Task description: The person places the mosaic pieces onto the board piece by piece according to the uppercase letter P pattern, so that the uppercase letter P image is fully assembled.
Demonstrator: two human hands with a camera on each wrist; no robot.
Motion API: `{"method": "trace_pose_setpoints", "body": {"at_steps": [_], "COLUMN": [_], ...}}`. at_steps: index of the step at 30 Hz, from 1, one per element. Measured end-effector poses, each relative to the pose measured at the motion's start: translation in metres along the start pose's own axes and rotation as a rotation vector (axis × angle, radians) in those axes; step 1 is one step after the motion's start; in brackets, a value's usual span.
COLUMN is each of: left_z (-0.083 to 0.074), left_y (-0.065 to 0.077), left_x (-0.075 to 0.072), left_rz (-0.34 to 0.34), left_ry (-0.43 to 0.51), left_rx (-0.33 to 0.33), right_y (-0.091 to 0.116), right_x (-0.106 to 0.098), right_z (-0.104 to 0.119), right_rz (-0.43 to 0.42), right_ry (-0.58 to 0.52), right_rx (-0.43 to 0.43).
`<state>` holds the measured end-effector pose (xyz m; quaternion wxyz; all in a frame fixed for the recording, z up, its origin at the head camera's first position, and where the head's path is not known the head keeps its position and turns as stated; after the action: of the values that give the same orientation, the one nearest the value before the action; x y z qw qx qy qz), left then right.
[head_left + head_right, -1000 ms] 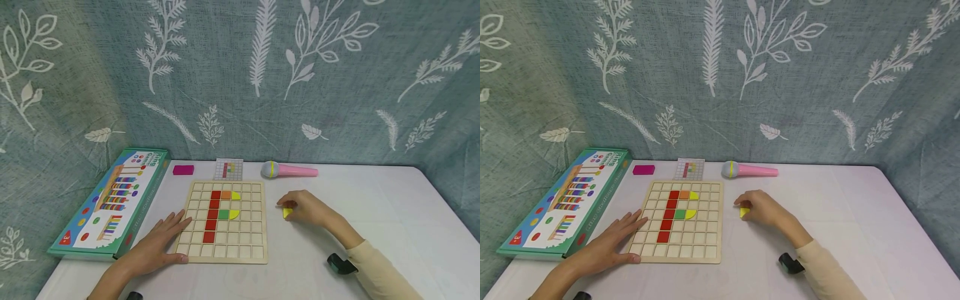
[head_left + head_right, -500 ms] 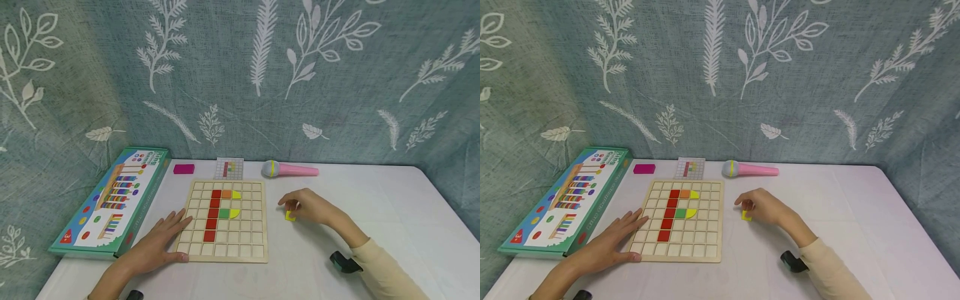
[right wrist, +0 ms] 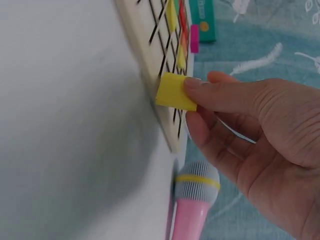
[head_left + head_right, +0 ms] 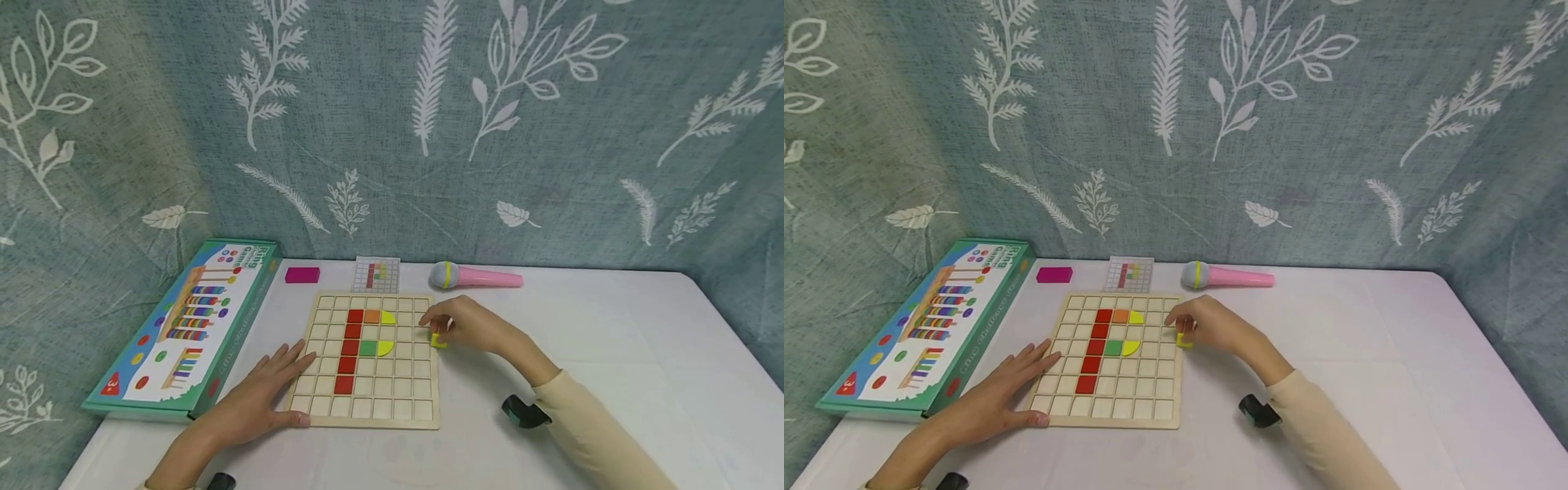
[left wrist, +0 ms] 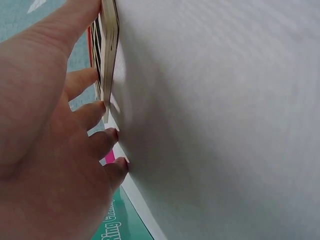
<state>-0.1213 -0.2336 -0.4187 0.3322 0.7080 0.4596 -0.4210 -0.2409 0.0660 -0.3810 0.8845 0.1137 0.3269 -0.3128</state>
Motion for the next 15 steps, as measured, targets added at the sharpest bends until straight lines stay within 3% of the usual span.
{"method": "trace_pose_setpoints", "body": {"at_steps": [9, 15], "left_z": [0.000, 0.001], "left_y": [0.001, 0.001], "left_x": [-0.001, 0.000], "left_rz": [-0.009, -0.010], "left_ry": [0.000, 0.009], "left_rx": [0.008, 0.013], "right_y": [-0.042, -0.060], "right_x": [0.011, 0.020], "right_z": [0.012, 0.014], "right_rz": [-0.003, 0.012], "right_ry": [-0.025, -0.071], "right_rx": [-0.032, -0.047]}}
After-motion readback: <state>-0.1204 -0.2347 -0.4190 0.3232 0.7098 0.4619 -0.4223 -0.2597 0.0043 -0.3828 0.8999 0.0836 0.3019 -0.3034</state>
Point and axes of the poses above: each hand's wrist, its own y-axis away from the middle knuckle, its own x-axis out of the palm, z = x × y, the point moved 5 cm from there along -y, towards the middle knuckle, and after that the axes turned 10 degrees about -y, right-handed, at the moved point
